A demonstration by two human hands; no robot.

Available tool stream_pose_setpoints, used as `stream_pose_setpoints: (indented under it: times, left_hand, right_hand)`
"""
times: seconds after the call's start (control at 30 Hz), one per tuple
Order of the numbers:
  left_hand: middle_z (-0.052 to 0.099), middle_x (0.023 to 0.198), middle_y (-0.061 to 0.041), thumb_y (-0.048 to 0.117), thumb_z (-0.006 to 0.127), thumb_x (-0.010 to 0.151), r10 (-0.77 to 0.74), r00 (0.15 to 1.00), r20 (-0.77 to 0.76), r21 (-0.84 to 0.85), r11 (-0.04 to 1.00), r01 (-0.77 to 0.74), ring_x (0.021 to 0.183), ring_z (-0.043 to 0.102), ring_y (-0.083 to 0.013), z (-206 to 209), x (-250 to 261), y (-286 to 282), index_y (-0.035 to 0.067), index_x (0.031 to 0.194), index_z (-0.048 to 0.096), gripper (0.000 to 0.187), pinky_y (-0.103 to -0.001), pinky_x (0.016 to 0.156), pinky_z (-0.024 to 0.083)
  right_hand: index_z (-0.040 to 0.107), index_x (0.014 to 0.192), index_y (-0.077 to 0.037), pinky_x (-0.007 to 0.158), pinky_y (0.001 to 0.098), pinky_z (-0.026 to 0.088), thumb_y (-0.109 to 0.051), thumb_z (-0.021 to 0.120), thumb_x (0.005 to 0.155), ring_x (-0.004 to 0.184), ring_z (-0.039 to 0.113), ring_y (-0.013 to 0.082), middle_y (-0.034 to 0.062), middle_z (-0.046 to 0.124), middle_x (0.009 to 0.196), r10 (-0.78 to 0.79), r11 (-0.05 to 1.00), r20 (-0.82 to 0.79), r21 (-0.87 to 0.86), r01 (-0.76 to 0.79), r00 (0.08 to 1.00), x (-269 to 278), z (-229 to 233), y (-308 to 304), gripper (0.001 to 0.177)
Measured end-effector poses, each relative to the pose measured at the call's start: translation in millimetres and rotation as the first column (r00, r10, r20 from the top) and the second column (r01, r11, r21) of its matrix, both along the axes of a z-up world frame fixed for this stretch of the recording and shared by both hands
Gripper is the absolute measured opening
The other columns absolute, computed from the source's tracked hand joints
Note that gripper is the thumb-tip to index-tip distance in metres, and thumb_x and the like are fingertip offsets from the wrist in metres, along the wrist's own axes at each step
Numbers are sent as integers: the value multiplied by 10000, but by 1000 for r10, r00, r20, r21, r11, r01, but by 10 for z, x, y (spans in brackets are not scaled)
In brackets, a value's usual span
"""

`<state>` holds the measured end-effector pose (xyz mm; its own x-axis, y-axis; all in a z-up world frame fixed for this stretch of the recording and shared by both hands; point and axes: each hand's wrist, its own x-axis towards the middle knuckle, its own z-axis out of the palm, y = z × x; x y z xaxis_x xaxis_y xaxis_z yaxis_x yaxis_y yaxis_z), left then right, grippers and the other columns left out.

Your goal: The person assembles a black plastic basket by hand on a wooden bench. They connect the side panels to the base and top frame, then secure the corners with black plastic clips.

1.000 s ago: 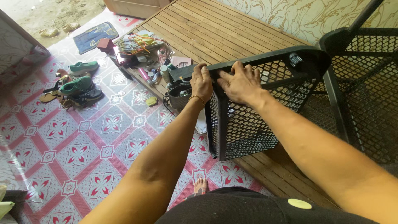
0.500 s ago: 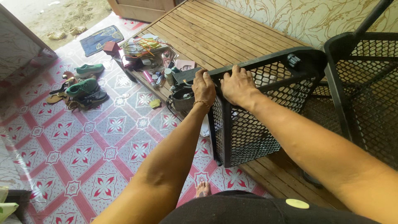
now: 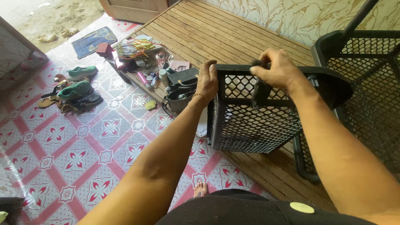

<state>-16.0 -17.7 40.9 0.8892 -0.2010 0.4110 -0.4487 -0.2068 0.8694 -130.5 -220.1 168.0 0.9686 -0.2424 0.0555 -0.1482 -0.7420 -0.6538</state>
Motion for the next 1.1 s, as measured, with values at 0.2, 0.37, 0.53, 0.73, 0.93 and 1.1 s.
stream_pose_setpoints:
  times: [0.2,0.37,0.53,0.73,0.93,1.1]
  left_hand:
    - [576,1335,-231,334,399,1067,90,993,-83,44,995,-86,1243,555,-388,-33,170,-212,94,1313,563,381,-444,1065,430]
    - [585,1302,-251,339,386,1077,151,987,-53,165,976,-140,1250,539,-410,-194,406,48,109,1324,560,380,-457,1068,422]
    - [594,1244,-267,360,399,1077,133,987,-88,224,968,-110,1190,565,-418,-252,542,25,164,1311,587,359,-454,1040,446]
    - [602,1208,-251,353,417,1071,117,989,-90,221,971,-94,1153,590,-400,-196,516,75,192,1305,588,331,-451,1026,457]
    - [509,1298,-261,335,531,1036,285,957,-45,279,924,-262,1162,569,-423,31,411,-10,238,1314,638,313,-458,1038,455]
    - [406,1408,-281,324,739,890,206,975,78,317,922,-220,1263,481,-468,7,348,-49,216,1400,558,552,-467,1058,429]
  right_hand:
    - [646,1360,-8,1181,484,379,-208,541,1101,1374,501,392,263,604,1403,241,945,533,-318,-72,811,-23,-683,806,343]
    - [514,1469,-30,1166,437,340,-157,477,1031,1377,474,351,202,570,1462,432,862,382,-441,-250,817,-138,-1061,893,457]
    - [614,1433,-245,1219,469,275,14,357,1014,1358,531,260,86,610,1440,422,801,372,-580,-148,827,-368,-1097,187,556]
    - [684,1374,-126,1171,515,342,-38,462,1055,1287,612,339,80,694,1354,-1,735,548,-567,373,837,-561,-1072,-465,398]
    - [758,1015,-76,979,428,520,-35,661,939,1056,641,216,111,751,1072,100,932,491,-350,91,865,-184,-1032,161,130]
    - [726,932,-42,644,371,565,-200,736,910,784,658,206,117,685,901,-295,955,278,67,288,914,-172,-760,29,159]
